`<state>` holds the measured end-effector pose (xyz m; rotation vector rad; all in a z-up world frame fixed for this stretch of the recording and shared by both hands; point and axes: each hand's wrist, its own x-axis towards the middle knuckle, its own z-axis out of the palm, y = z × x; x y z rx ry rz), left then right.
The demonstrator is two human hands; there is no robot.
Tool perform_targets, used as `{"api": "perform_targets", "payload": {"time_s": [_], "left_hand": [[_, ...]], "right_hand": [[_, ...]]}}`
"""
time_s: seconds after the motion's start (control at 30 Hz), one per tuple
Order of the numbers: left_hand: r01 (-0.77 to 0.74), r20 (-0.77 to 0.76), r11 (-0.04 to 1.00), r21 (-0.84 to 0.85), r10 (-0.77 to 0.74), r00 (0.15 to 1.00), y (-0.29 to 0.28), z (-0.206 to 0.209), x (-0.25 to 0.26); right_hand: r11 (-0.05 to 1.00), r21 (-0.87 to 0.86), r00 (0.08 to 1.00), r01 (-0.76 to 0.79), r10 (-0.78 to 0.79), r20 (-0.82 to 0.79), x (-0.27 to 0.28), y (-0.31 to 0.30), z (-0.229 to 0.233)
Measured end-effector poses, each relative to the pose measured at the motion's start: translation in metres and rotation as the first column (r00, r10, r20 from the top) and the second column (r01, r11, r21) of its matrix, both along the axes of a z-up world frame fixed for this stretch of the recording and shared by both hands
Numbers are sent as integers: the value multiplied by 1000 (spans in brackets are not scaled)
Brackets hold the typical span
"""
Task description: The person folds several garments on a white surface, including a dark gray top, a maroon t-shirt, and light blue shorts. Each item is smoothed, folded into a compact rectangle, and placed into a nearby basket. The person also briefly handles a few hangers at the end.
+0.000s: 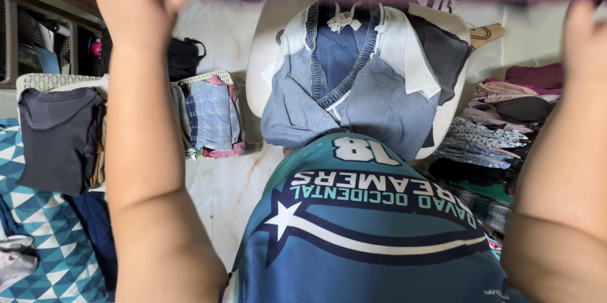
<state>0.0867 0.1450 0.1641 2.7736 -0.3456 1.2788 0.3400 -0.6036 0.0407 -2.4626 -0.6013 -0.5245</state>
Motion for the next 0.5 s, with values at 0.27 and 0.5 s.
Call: {"api": "perform_targets", "payload": {"time_s": [0.27, 0.5], "left_hand": [[-24, -732, 996, -89, -49, 680, -88, -123, -90], [-243, -932, 933, -266, -184, 314, -122, -194, -130]], "right_hand": [[897, -412, 985, -161, 119, -126, -154, 58, -55], [833, -456, 748, -312, -81, -659, -207, 48, -112]]}}
